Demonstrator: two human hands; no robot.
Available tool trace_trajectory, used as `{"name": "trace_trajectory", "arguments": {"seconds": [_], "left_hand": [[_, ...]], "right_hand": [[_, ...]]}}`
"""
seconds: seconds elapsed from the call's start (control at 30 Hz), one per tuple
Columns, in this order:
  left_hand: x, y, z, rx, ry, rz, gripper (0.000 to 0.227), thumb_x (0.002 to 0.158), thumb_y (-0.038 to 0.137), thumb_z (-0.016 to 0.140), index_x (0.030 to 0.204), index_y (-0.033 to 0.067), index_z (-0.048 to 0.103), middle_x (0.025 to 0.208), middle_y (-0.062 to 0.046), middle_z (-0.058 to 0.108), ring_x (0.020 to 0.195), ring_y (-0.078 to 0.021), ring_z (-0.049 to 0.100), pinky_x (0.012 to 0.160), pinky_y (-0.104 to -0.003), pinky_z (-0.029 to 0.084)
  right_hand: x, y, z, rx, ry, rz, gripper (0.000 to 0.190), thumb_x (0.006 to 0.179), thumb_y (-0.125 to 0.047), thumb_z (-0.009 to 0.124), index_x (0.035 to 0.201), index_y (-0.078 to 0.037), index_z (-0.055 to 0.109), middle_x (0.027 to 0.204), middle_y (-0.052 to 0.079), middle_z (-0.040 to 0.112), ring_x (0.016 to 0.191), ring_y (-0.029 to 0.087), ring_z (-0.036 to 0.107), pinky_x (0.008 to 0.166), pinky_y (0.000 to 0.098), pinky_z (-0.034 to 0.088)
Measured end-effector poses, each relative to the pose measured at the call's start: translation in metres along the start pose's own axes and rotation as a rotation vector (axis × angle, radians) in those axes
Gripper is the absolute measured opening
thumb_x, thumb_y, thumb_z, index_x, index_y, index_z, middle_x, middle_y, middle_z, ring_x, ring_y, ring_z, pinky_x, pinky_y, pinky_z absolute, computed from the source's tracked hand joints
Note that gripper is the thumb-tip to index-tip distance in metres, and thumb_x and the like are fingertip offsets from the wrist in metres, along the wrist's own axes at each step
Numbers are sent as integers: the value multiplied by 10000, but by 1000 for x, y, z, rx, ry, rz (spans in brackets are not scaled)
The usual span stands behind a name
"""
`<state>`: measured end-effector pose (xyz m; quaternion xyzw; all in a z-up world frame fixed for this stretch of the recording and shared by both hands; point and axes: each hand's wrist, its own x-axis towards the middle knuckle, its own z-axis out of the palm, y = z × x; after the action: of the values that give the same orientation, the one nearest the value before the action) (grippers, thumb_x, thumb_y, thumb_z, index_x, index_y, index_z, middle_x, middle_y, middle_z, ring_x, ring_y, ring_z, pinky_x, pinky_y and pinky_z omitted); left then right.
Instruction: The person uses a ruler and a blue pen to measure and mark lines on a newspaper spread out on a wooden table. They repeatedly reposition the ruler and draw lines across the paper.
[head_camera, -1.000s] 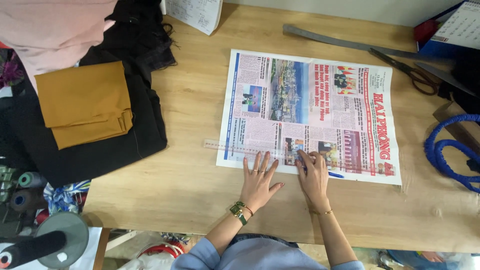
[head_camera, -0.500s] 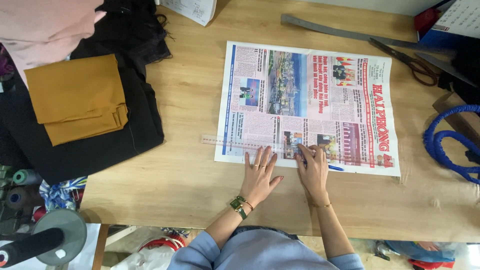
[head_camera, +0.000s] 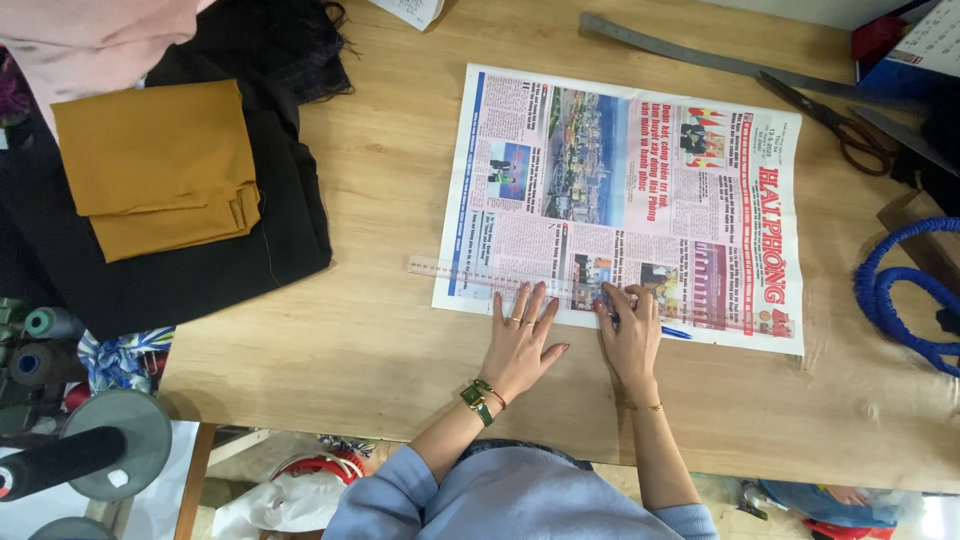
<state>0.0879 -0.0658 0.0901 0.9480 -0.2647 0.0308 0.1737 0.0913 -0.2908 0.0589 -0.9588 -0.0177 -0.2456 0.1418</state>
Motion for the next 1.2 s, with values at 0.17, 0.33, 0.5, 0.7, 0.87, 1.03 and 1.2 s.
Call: {"name": "trace_trajectory", "arguments": {"seconds": [0.17, 0.33, 0.5, 0.7, 0.87, 1.03, 1.2], "left_hand": [[1, 1, -2, -8, -36, -12, 684, 993, 606, 426, 1503, 151, 466, 1651, -173, 305, 1539, -348, 230, 1179, -702, 155], [2, 2, -11, -1, -80, -14, 689, 1001, 608, 400, 1519, 155, 443, 1651, -181, 300, 1538, -348, 230, 1180, -698, 149], [2, 2, -11, -3, -95, -15, 693, 1007, 612, 371, 1526, 157, 431, 1654, -185, 287, 1538, -349, 223, 1172, -708, 139], [1, 1, -12, -18, -23, 11, 707, 978, 574, 466, 1518, 118, 435, 1635, -209, 307, 1520, -366, 251, 1178, -712, 132], [0, 2, -11, -33, -42, 6, 704, 993, 576, 428, 1526, 116, 422, 1638, -216, 301, 1520, -371, 249, 1176, -721, 116], [0, 1, -11, -32, -18, 22, 703, 989, 570, 445, 1519, 108, 428, 1621, -228, 329, 1513, -385, 264, 1171, -723, 124], [0, 0, -9, -51, 6, 31, 701, 975, 551, 478, 1502, 90, 443, 1606, -236, 353, 1505, -393, 277, 1163, -732, 128]], "right_hand": [[0, 2, 2, 1, 3, -5, 301, 980, -393, 697, 1221, -219, 749, 1112, 74, 560, 869, 278, 575, 768, 395, 511], [0, -1, -2, 17, 4, -7, 290, 982, -365, 702, 1219, -207, 749, 1108, 75, 557, 864, 278, 571, 774, 392, 507], [1, -6, -5, 9, 10, -1, 283, 981, -361, 701, 1211, -202, 748, 1107, 73, 557, 859, 272, 577, 776, 384, 512], [4, -7, -5, 12, 23, -9, 294, 975, -347, 705, 1221, -192, 749, 1101, 80, 558, 841, 276, 572, 763, 387, 509], [0, -1, -1, -1, 17, -15, 314, 969, -363, 705, 1236, -202, 742, 1098, 79, 564, 851, 286, 582, 752, 392, 512], [-2, 1, 3, -10, 18, 4, 316, 964, -374, 709, 1234, -213, 746, 1108, 80, 570, 858, 285, 591, 766, 387, 515], [-3, 3, 5, -4, 5, 20, 319, 965, -394, 702, 1237, -232, 742, 1112, 69, 574, 890, 295, 602, 793, 396, 522]]}}
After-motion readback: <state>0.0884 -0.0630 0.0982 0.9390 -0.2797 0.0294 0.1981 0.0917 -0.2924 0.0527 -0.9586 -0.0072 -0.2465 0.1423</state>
